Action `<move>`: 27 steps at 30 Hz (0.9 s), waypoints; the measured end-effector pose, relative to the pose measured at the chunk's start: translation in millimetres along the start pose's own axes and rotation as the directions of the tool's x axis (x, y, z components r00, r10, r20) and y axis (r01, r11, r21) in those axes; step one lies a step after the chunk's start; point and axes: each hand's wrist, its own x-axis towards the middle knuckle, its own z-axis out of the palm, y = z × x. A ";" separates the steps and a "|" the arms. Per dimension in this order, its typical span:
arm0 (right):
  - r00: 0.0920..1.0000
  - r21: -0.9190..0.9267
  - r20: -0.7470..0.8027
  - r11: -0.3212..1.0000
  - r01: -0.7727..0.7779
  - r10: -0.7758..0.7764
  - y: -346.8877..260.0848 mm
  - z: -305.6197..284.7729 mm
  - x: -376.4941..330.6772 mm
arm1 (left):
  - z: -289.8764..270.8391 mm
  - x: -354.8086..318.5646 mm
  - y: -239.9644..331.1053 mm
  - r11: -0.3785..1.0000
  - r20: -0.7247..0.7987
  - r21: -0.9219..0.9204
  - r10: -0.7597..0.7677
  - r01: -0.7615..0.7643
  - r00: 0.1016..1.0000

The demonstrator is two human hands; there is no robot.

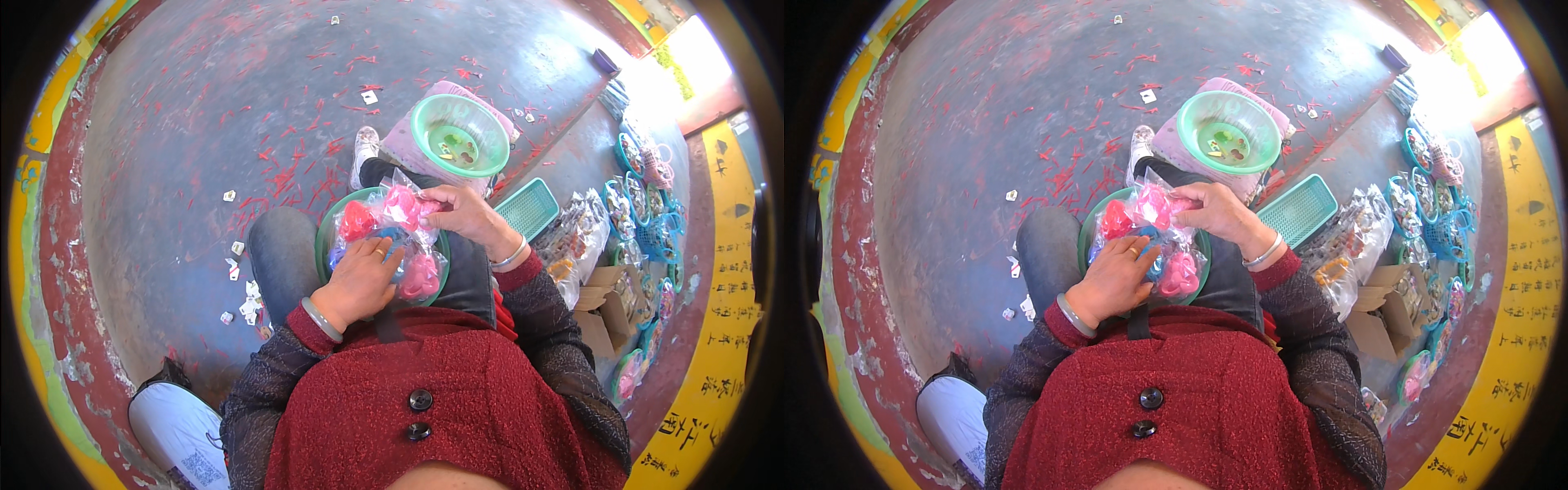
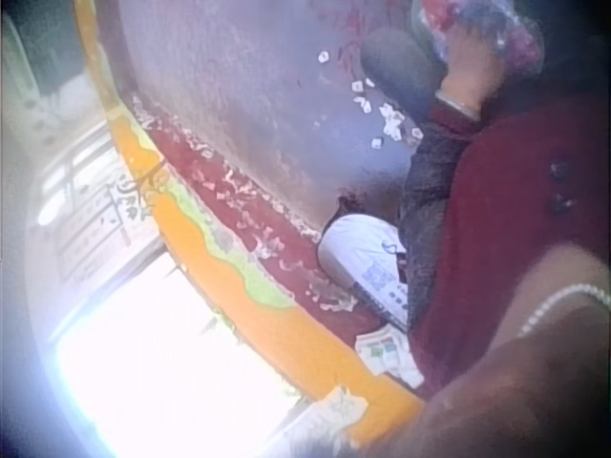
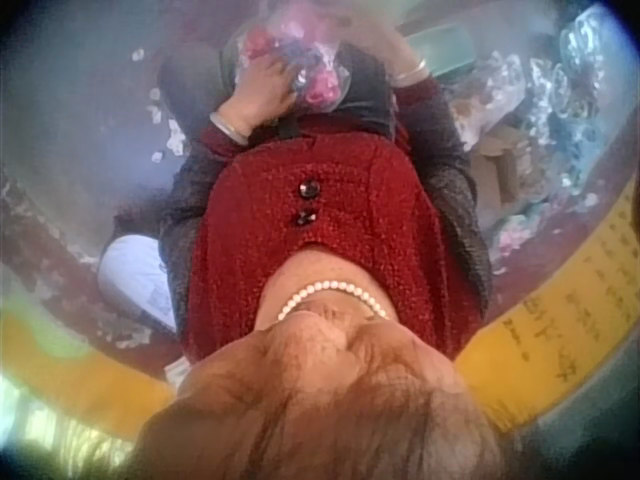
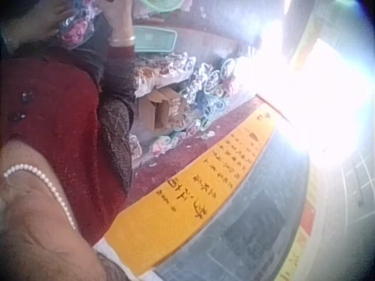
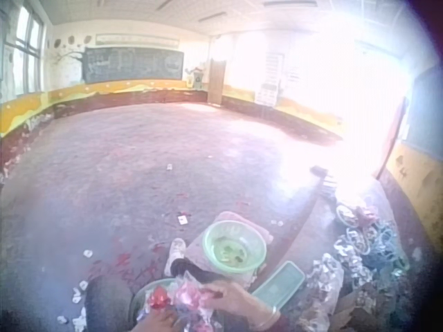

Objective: The person sits on the floor and sorts colorful candies from a green bowl into small clear plastic bags. They handle the candies by hand, filling the bags and placing them into a nearby container.

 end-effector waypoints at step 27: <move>0.783 -0.636 0.246 0.514 0.575 -0.572 33.4 47.3 -4.5 | 8.8 -11.1 9.0 0.993 0.123 -0.105 0.057 -0.044 0.991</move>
